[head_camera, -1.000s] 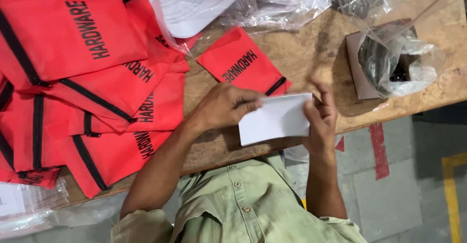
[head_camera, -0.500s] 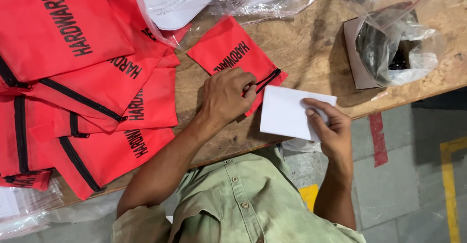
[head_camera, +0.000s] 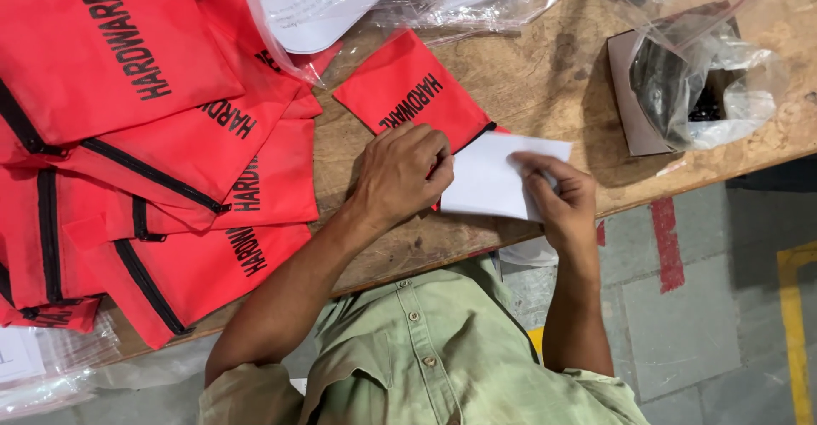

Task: The recorder is folding instructions and packing them into red pouches along with hardware components.

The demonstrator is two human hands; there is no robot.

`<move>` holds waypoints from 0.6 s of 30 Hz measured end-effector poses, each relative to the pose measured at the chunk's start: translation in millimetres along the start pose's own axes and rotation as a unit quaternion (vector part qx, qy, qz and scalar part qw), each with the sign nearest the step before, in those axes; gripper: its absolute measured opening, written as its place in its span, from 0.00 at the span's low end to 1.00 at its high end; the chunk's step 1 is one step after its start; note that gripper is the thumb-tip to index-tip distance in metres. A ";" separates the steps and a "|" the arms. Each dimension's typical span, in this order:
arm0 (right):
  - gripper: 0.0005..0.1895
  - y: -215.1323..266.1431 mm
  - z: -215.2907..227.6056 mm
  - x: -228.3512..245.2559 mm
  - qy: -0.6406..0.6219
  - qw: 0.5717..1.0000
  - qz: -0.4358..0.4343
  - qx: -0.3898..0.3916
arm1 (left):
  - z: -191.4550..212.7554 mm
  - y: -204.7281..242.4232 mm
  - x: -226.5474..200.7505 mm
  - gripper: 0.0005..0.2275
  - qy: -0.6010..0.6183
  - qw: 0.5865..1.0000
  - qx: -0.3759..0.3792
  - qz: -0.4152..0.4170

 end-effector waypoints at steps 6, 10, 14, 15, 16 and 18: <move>0.11 -10.0 -7.1 0.6 -0.058 0.998 -0.012 -0.020 | 3.7 -2.1 -7.6 0.05 0.070 0.997 0.038 0.011; 0.12 -8.7 -3.6 -1.0 0.002 1.000 0.001 0.014 | 0.2 -2.1 -1.9 0.05 0.033 0.999 0.010 0.030; 0.14 2.7 3.5 8.2 0.018 1.000 0.005 -0.003 | -2.0 -1.9 4.3 0.06 0.042 0.998 -0.039 0.021; 0.15 6.0 5.7 10.7 0.017 1.000 0.007 -0.008 | -2.7 -1.3 7.0 0.05 0.049 0.998 -0.036 0.033; 0.15 8.5 8.7 13.1 0.015 1.000 0.006 -0.008 | 0.6 -2.8 5.6 0.05 0.048 0.998 -0.035 0.034; 0.15 16.9 13.7 17.0 0.032 0.999 -0.008 0.012 | 3.4 -4.4 5.7 0.06 0.084 0.993 -0.004 0.084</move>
Point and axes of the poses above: each hand's wrist, its own y-axis away from the middle knuckle, its own z-axis out of the back of the hand, x = y × z, the point moved 4 cm from there along -y, towards the middle knuckle, and after that the axes turned 1 degree about y, right-handed, at the moved point
